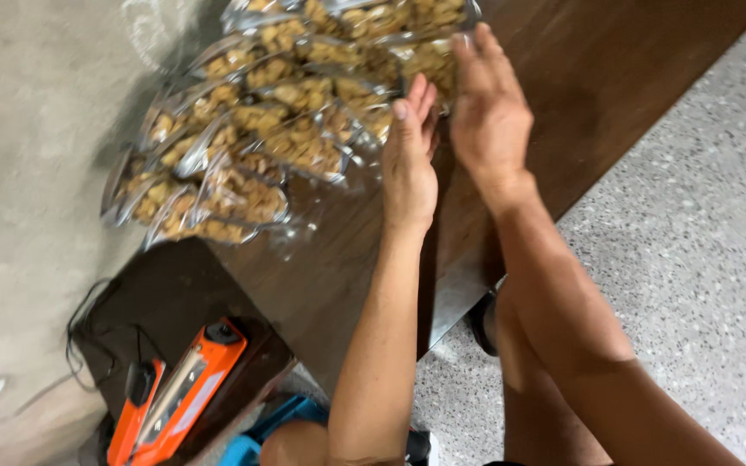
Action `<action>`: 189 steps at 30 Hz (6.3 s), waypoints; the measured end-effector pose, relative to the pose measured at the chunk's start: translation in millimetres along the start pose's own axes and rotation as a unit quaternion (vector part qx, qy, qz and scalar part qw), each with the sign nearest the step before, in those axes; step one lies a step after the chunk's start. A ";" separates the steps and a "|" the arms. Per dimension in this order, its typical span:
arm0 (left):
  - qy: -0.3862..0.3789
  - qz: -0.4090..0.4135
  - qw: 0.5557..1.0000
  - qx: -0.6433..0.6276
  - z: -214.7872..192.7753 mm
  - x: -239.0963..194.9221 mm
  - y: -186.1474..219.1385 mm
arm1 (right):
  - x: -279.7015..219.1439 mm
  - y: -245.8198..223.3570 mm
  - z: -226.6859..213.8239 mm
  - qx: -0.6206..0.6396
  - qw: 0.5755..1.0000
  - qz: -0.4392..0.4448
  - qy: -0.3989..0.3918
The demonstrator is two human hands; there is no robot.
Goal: The person seals plastic bags containing fried food using a manual heat sealer and places the finished bags into a blue plastic basket.
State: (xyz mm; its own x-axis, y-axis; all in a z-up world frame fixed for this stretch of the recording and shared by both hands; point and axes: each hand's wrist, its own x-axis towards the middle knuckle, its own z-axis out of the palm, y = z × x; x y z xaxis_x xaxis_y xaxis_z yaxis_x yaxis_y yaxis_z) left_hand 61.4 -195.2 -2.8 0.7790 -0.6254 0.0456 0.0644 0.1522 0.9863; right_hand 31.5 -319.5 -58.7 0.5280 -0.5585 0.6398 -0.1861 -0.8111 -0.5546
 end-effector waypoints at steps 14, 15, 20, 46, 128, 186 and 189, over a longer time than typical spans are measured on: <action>0.026 -0.001 0.997 0.073 -150.2 -162.1 -9.7 | -36.4 -187.2 -145.4 0.173 0.941 -0.100 -0.274; 0.001 -0.019 0.998 0.060 -162.2 -178.5 -7.8 | -40.4 -198.1 -139.4 0.218 0.921 -0.078 -0.313; -0.007 -0.047 0.983 -0.176 -214.0 -256.9 1.4 | -71.6 -244.2 -68.0 0.545 0.704 0.094 -0.446; 0.351 -0.116 0.870 -0.328 -357.1 -400.7 9.6 | -184.0 -381.2 83.8 0.001 0.765 -0.426 -0.483; 0.281 -0.003 0.949 -0.144 -271.1 -418.7 57.8 | -161.4 -373.0 -17.3 0.139 0.801 -0.511 -0.279; 0.677 -0.459 0.459 0.346 -387.1 -748.8 -253.3 | -764.0 -472.3 39.4 -0.045 0.515 -0.535 -0.669; 0.689 -0.454 0.443 0.350 -389.4 -759.7 -235.5 | -763.0 -489.1 19.8 -0.009 0.477 -0.553 -0.683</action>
State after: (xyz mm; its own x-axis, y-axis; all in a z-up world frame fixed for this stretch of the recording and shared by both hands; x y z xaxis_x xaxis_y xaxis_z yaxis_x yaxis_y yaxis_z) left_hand -302.7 542.1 -331.5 0.3027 0.9493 -0.0850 0.9077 -0.2599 0.3293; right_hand -264.0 506.8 -286.1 0.3573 0.8368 -0.4148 0.8311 -0.4875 -0.2676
